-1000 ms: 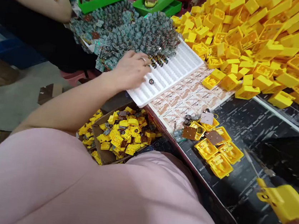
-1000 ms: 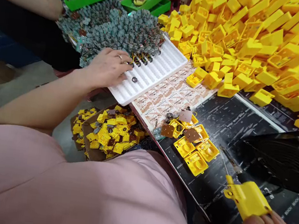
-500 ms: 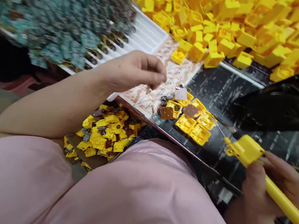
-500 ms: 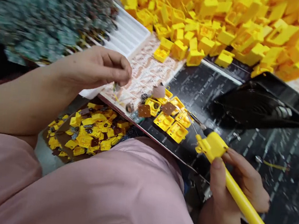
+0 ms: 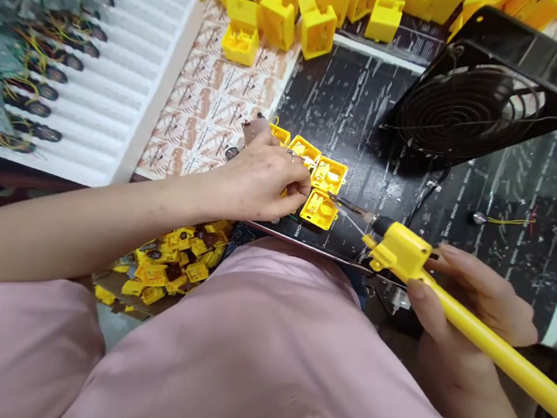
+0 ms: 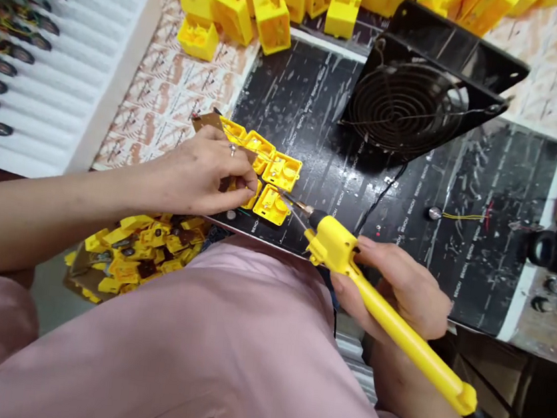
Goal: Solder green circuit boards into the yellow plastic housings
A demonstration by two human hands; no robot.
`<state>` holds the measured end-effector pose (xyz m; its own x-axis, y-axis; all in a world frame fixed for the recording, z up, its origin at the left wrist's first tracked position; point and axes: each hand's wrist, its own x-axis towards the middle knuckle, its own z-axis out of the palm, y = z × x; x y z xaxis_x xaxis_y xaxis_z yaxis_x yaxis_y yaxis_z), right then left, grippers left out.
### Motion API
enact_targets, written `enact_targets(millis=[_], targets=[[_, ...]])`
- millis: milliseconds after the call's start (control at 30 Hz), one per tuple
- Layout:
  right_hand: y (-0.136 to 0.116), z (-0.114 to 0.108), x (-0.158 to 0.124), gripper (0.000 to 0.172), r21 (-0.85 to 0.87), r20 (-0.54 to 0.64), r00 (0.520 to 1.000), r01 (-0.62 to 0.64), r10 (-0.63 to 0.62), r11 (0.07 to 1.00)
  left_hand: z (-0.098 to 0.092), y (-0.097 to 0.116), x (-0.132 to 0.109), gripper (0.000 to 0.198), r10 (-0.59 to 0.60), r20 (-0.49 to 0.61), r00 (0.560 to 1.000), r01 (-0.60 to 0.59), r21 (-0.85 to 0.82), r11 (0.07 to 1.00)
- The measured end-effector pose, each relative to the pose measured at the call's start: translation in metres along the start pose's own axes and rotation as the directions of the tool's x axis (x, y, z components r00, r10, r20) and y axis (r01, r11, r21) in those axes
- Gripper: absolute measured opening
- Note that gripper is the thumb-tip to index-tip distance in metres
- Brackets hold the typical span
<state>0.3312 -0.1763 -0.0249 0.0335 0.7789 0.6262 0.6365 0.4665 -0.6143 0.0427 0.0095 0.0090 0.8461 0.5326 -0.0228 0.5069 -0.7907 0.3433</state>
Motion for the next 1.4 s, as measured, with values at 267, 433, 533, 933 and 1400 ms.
enact_targets(millis=[267,433,533,933,1400], targets=[[-0.016,0.004,0.018,0.031,0.111,0.167,0.969,0.165,-0.182,0.980,0.013,0.006,0.005,0.023,0.050,-0.018,0.999,-0.049,0.075,0.996],[-0.014,0.003,0.022,0.018,0.061,0.224,0.951,0.205,-0.214,0.977,0.011,0.008,0.007,0.024,0.065,0.017,0.998,-0.066,0.118,0.991],[-0.017,0.002,0.029,0.026,0.055,0.284,0.921,0.261,-0.266,0.964,0.008,0.010,0.008,0.026,0.061,0.044,0.997,-0.067,0.152,0.986],[-0.012,-0.007,0.012,0.006,-0.018,0.284,0.948,0.153,-0.141,0.988,0.009,0.008,0.010,0.031,0.073,0.053,0.996,-0.082,0.188,0.979],[-0.017,0.001,0.028,0.012,-0.020,0.366,0.903,0.252,-0.228,0.968,0.013,0.007,0.008,0.025,0.108,0.018,0.994,-0.110,0.204,0.973]])
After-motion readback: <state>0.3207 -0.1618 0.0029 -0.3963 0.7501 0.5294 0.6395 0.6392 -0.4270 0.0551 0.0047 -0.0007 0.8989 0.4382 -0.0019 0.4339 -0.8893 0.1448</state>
